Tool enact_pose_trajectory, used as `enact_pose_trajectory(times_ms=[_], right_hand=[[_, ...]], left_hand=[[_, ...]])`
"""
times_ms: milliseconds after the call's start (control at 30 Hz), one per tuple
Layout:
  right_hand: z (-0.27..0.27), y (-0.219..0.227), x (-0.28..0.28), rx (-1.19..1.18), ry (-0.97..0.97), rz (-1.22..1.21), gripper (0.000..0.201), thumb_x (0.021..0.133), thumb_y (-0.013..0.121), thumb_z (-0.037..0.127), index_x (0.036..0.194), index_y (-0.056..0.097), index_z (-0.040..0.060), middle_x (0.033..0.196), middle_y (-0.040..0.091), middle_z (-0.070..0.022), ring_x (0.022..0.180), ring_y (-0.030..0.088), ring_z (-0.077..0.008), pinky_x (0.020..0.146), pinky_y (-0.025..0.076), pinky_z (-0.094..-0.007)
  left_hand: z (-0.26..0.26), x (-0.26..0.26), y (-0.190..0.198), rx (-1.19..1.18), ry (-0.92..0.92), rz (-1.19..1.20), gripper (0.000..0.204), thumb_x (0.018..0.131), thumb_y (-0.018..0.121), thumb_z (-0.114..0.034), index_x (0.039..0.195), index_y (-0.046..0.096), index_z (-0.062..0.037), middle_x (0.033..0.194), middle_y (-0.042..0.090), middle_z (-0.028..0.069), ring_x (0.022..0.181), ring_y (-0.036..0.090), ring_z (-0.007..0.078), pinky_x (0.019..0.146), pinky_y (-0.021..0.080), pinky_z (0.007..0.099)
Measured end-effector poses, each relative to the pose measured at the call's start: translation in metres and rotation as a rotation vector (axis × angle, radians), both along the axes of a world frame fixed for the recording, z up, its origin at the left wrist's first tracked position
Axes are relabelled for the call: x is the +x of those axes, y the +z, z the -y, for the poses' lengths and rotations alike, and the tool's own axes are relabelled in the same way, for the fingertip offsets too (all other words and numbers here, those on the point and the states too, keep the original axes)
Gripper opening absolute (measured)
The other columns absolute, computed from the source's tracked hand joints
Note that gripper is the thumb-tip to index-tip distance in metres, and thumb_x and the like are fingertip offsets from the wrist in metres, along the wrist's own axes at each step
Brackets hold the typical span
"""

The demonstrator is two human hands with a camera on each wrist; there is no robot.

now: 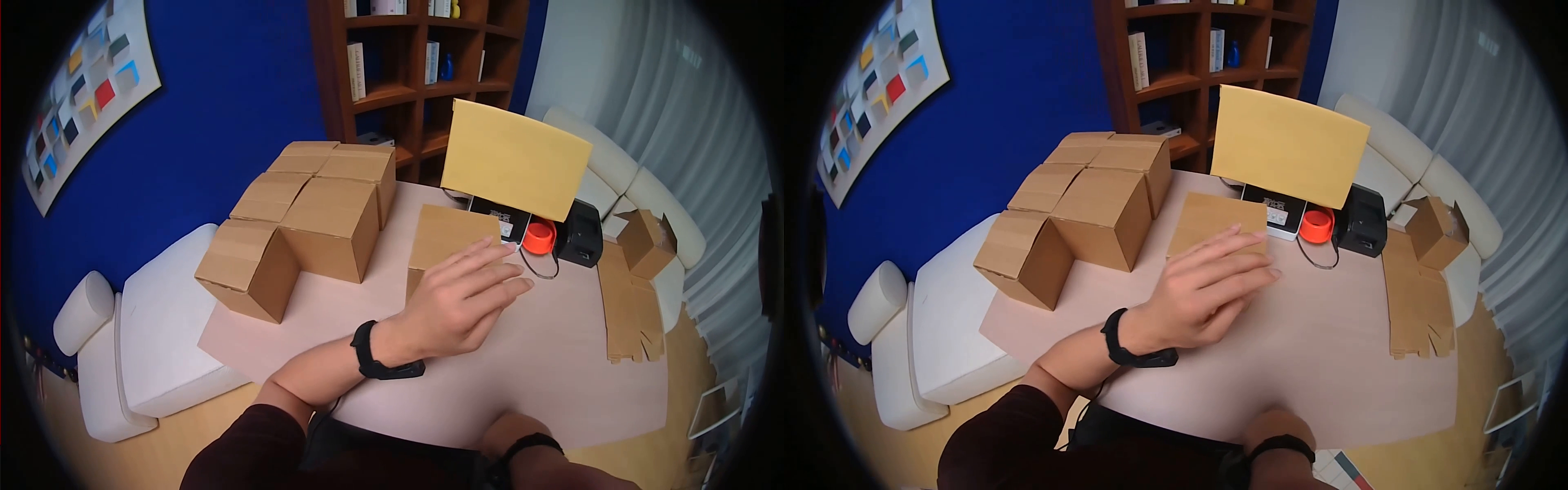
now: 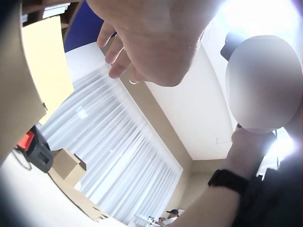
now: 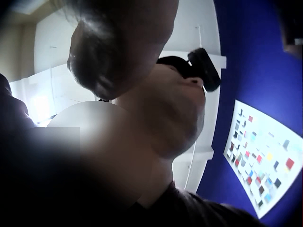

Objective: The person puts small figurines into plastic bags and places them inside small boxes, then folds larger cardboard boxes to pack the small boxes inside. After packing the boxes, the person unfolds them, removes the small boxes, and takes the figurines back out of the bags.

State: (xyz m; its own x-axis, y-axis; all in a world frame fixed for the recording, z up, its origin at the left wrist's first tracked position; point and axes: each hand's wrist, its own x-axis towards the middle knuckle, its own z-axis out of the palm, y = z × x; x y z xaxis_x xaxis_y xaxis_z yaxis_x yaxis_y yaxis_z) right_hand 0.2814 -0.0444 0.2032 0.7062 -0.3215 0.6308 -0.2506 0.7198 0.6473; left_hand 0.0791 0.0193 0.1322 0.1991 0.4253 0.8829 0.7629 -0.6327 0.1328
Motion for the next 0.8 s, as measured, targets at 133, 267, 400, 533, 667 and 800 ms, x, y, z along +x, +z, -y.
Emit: enact_pose_trajectory(times_ms=[133, 267, 400, 533, 667, 800], right_hand=[[-0.008, -0.006, 0.0, -0.194, -0.235, -0.242, 0.04, 0.108, 0.059, 0.027, 0.141, 0.063, 0.0034, 0.15, 0.062, -0.0131, 0.144, 0.051, -0.0361, 0.116, 0.044, -0.0516], [-0.01, -0.016, 0.004, -0.146, -0.201, -0.138, 0.042, 0.108, 0.059, 0.029, 0.141, 0.063, 0.0033, 0.148, 0.063, -0.0121, 0.143, 0.052, -0.0355, 0.113, 0.046, -0.0505], [-0.017, -0.021, 0.01, -0.106, -0.169, -0.017, 0.042, 0.108, 0.058, 0.028, 0.141, 0.063, 0.0034, 0.148, 0.063, -0.0115, 0.142, 0.052, -0.0353, 0.112, 0.047, -0.0495], [-0.016, -0.015, -0.001, -0.04, 0.059, 0.085, 0.041, 0.108, 0.058, 0.026, 0.141, 0.062, 0.0022, 0.146, 0.063, -0.013, 0.141, 0.053, -0.0349, 0.112, 0.047, -0.049], [-0.015, -0.016, -0.002, 0.034, 0.102, 0.027, 0.041, 0.108, 0.058, 0.024, 0.142, 0.061, 0.0009, 0.147, 0.062, -0.0142, 0.143, 0.051, -0.0354, 0.114, 0.046, -0.0496], [-0.016, -0.012, -0.006, -0.067, -0.043, -0.081, 0.042, 0.108, 0.057, 0.024, 0.143, 0.06, 0.0005, 0.147, 0.061, -0.0135, 0.145, 0.049, -0.0359, 0.115, 0.045, -0.0503]], left_hand=[[0.006, -0.006, 0.008, 0.01, 0.015, 0.122, 0.027, 0.084, 0.071, 0.005, 0.108, 0.079, -0.0041, 0.108, 0.079, 0.0108, 0.119, 0.073, 0.0342, 0.106, 0.058, 0.0512], [0.013, -0.012, 0.014, 0.015, 0.04, 0.152, 0.025, 0.084, 0.071, 0.007, 0.105, 0.079, -0.0029, 0.104, 0.081, 0.011, 0.107, 0.078, 0.0325, 0.1, 0.061, 0.0478], [0.02, -0.017, 0.02, 0.036, 0.077, 0.12, 0.027, 0.082, 0.069, 0.01, 0.104, 0.078, -0.0017, 0.1, 0.08, 0.0125, 0.101, 0.079, 0.0303, 0.098, 0.061, 0.047], [0.023, -0.029, 0.024, 0.045, 0.135, 0.131, 0.026, 0.083, 0.068, 0.01, 0.104, 0.078, -0.0009, 0.099, 0.08, 0.013, 0.097, 0.079, 0.0299, 0.098, 0.061, 0.0472], [0.025, -0.039, 0.026, 0.069, 0.189, 0.143, 0.024, 0.085, 0.066, 0.009, 0.105, 0.078, 0.0011, 0.098, 0.08, 0.0126, 0.096, 0.079, 0.0291, 0.098, 0.061, 0.0467], [0.034, -0.043, 0.031, 0.078, 0.226, 0.152, 0.023, 0.087, 0.065, 0.009, 0.104, 0.078, 0.0013, 0.097, 0.08, 0.0119, 0.093, 0.079, 0.0273, 0.098, 0.061, 0.046]])
